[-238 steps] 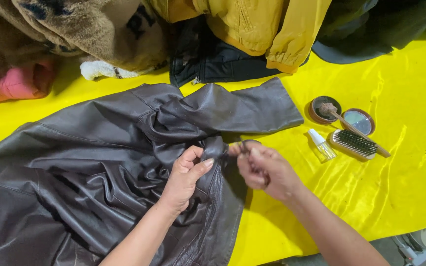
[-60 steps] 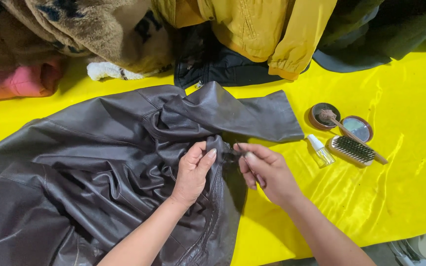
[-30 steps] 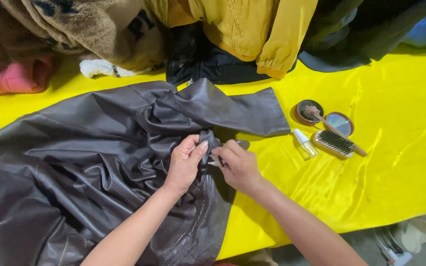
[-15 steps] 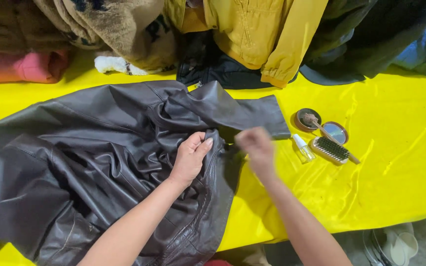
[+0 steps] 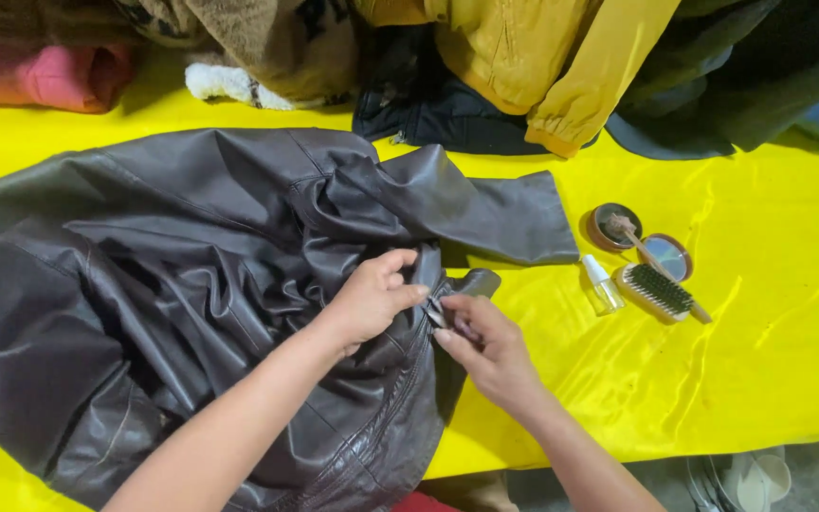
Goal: The person repairs a black leather jacket laid on a yellow surface. They use a small tool to work on a seam, apply a liquid from a spray bottle, brush the area, and use a hairdryer to dry the spot. The process is repeated on different sections of the jacket.
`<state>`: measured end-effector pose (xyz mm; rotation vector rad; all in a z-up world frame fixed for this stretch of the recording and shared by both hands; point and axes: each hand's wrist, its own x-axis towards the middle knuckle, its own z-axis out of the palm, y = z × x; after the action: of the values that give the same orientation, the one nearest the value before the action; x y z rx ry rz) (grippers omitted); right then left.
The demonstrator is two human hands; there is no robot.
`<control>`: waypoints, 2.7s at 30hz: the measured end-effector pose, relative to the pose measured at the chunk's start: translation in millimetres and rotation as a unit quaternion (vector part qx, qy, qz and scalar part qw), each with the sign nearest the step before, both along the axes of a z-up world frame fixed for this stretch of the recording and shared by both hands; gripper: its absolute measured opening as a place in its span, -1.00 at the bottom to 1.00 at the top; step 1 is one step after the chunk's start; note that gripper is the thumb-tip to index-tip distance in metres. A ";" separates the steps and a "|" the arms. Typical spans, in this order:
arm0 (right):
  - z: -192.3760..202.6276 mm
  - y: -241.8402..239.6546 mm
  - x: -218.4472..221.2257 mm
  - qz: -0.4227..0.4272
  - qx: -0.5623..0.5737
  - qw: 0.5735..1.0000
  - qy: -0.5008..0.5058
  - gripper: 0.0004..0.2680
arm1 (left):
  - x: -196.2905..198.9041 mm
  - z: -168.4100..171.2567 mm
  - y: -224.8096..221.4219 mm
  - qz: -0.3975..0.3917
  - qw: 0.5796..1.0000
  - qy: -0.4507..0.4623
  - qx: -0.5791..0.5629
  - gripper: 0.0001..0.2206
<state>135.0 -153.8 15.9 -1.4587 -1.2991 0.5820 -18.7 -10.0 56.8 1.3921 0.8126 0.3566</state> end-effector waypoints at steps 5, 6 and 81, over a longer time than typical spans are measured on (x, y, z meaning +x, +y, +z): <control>6.6 7.2 -6.7 -0.005 0.046 0.996 -0.077 -0.80 | 0.4 -41.0 12.5 0.035 0.986 -0.151 -0.068 -0.47; 6.1 7.9 -7.3 -0.007 0.061 0.994 -0.089 -0.80 | -0.3 -46.2 14.3 0.038 0.981 -0.172 -0.076 -0.51; 56.5 -69.1 149.3 -0.369 -0.318 0.867 -0.104 -0.27 | -9.1 9.5 5.7 -0.199 0.840 0.296 0.409 0.07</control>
<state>284.3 -222.9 72.4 -2.4518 -0.5940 0.3387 -27.8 -4.3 66.3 2.5071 0.8650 -0.1014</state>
